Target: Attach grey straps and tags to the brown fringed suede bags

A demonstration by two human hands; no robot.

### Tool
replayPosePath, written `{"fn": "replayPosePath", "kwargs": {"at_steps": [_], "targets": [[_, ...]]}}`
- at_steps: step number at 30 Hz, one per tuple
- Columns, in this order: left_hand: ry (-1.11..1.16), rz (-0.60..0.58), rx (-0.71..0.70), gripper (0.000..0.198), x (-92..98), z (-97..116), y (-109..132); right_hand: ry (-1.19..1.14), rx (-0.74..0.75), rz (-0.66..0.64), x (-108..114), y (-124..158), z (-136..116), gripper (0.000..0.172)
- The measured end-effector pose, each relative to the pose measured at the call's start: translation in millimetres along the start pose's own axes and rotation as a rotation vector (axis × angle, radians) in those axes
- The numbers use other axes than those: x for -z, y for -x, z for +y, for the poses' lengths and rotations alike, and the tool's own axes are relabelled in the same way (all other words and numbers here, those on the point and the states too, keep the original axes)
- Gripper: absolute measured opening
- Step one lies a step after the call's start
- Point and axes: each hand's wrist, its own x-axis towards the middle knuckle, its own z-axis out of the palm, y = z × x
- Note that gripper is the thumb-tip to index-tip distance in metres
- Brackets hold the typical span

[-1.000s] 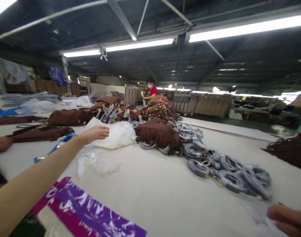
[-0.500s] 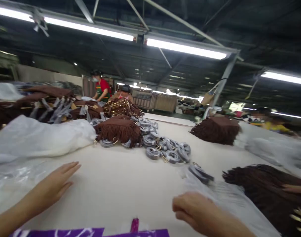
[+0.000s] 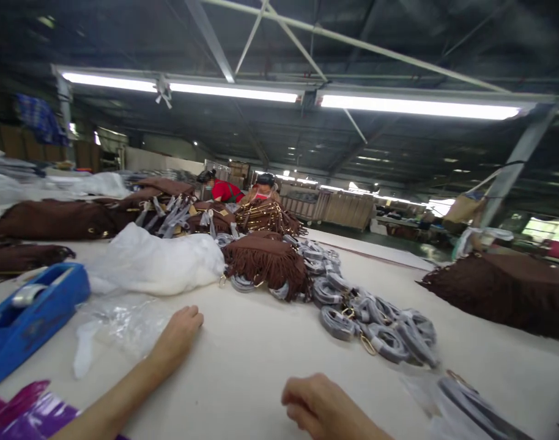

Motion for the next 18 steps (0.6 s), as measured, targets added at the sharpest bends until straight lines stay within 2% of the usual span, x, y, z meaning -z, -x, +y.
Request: {"fn": "replayPosePath", "kwargs": {"at_steps": [4, 6, 8, 10, 12, 15, 18], "targets": [[0.07, 0.034, 0.013, 0.025, -3.5, -2.3, -1.1, -0.447, 0.003, 0.189, -21.1, -76.7, -11.4, 0.024], [0.079, 0.03, 0.015, 0.024, -5.0, -3.5, -1.9, -0.703, -0.073, 0.261, -34.1, -114.9, -19.2, 0.031], [0.09, 0.031, 0.012, 0.024, -6.6, -4.5, -2.3, -0.818, -0.106, 0.301, -44.5, -145.5, -28.6, 0.039], [0.109, 0.044, 0.01, 0.025, -8.2, -4.5, -2.4, -0.822, -0.081, 0.315, -51.4, -165.8, -38.2, 0.037], [0.121, 0.059, 0.02, 0.025, -10.1, -3.9, -2.8, -0.776, -0.033, 0.32, -55.1, -176.8, -45.3, 0.027], [0.116, 0.082, 0.041, 0.025, -13.7, -6.9, -5.0, -0.643, 0.02, 0.33, -55.2, -182.7, -47.6, 0.023], [0.102, 0.101, 0.02, 0.026, -18.9, -19.2, -7.8, -0.445, 0.026, 0.339, -50.0, -181.1, -44.9, 0.02]]}}
